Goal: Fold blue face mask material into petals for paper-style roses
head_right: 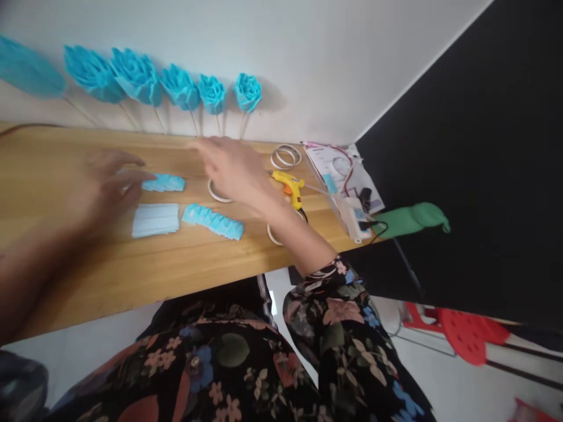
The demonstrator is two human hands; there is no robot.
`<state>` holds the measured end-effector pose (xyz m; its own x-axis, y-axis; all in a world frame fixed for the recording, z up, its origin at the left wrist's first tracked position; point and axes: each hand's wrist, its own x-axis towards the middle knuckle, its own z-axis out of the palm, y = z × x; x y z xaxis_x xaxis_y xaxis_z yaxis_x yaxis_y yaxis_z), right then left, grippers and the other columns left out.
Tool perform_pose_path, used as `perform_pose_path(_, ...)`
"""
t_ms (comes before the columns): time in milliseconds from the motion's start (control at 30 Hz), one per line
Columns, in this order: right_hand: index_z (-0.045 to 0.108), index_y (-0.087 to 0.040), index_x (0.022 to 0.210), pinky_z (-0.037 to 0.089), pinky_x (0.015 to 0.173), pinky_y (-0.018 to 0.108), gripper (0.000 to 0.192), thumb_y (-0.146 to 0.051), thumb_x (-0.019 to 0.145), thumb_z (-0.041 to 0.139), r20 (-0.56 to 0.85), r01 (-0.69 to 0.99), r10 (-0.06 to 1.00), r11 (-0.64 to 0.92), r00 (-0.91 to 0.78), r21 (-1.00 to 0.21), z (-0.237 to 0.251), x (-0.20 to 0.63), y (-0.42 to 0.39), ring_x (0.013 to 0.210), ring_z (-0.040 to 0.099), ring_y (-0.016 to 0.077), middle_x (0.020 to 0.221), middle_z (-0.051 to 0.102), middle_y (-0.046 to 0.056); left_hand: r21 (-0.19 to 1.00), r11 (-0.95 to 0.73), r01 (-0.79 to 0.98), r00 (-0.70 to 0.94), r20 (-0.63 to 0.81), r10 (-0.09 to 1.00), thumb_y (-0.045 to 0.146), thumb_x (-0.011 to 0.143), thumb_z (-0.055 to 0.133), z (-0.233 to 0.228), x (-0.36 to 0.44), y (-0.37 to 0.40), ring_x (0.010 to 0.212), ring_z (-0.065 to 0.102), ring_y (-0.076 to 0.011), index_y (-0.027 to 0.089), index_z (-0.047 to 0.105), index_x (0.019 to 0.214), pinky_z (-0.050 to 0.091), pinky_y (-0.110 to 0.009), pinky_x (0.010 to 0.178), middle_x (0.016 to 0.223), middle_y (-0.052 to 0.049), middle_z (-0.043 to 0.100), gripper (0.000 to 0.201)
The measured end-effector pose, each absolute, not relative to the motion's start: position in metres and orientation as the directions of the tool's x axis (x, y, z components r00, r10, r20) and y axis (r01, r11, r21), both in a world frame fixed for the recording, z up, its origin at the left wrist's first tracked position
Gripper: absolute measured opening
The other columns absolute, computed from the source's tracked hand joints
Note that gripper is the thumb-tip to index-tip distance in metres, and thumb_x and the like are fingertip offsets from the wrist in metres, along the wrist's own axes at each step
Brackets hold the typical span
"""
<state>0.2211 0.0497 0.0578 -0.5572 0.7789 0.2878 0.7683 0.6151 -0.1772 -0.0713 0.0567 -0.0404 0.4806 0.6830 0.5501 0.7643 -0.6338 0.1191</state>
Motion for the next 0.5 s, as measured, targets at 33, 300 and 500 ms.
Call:
perform_pose_path(33,0.059,-0.026,0.128,0.046,0.101,0.038,0.038,-0.014,0.098,0.039,0.297,0.825,0.823,0.543,-0.485,-0.159,0.061,0.244,0.052,0.117,0.063,0.0222,0.126,0.070,0.003,0.129,-0.629,0.767,0.461,0.572,0.678,0.030,0.096,0.050,-0.038,-0.071,0.056,0.110,0.061,-0.0225,0.025,0.071,0.104,0.044,-0.042,0.099,0.119,-0.006,0.070,0.023)
perform_pose_path(300,0.062,-0.024,0.132,0.049,0.091,0.036,0.042,-0.018,0.095,0.044,0.083,0.903,0.912,-0.410,0.402,0.128,0.054,0.451,0.072,0.115,0.066,0.0264,0.127,0.070,0.014,0.174,-0.597,0.783,0.371,0.639,0.673,0.040,0.095,0.056,-0.033,-0.072,0.059,0.089,0.064,-0.0227,0.023,0.065,0.082,0.045,-0.041,0.094,0.088,-0.002,0.074,0.023)
perform_pose_path(500,0.068,-0.010,0.126,0.049,0.086,0.039,0.040,-0.015,0.092,0.049,-0.067,0.805,0.822,-0.532,0.565,0.264,0.023,0.495,0.077,0.116,0.066,0.0304,0.127,0.067,0.026,0.173,-0.613,0.771,0.341,0.701,0.626,0.039,0.093,0.057,-0.030,-0.073,0.058,0.083,0.064,-0.0237,0.023,0.063,0.076,0.045,-0.040,0.088,0.083,-0.004,0.074,0.024)
